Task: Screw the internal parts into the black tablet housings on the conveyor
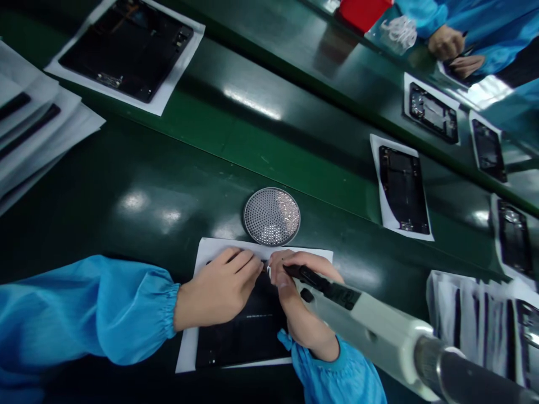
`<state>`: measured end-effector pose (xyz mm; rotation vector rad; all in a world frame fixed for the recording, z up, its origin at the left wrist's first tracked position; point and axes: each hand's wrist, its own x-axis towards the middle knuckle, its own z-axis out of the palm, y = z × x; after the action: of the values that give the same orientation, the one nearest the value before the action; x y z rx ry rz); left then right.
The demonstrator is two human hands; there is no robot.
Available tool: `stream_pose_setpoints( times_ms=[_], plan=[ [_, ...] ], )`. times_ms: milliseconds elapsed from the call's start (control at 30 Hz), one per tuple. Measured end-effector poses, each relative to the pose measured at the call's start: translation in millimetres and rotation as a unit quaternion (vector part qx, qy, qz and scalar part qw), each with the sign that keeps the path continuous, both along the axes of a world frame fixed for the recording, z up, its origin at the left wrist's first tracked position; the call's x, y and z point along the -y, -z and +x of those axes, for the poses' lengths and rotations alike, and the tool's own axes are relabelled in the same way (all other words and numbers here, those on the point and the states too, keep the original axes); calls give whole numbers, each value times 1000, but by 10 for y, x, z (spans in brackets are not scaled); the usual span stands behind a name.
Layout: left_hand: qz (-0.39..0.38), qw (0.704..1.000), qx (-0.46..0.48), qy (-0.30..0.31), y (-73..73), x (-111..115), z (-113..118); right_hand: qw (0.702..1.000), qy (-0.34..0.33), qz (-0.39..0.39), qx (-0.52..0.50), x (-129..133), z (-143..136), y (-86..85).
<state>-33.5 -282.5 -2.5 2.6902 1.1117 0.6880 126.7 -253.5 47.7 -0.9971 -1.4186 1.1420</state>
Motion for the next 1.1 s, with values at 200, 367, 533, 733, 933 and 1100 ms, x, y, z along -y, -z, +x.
stream_pose_setpoints(
  times_ms=[200,367,533,733,933,1100],
  plan=[
    [34,999,-17,5,8,20,-48,999,-15,29,-26,-92,19,-128],
    [49,999,-19,11,9,37,-77,998,24,42,-36,-322,-174,-181],
    [37,999,-15,11,10,33,-69,999,30,15,-35,-409,-270,-46],
    [27,1000,-9,8,-1,35,-49,999,30,-1,-28,-390,-256,-30],
    [25,1000,-14,8,2,39,-48,999,24,3,-45,-396,-268,-37],
    [31,999,-7,4,8,51,-39,998,25,7,-55,-408,-288,-45]
  ],
)
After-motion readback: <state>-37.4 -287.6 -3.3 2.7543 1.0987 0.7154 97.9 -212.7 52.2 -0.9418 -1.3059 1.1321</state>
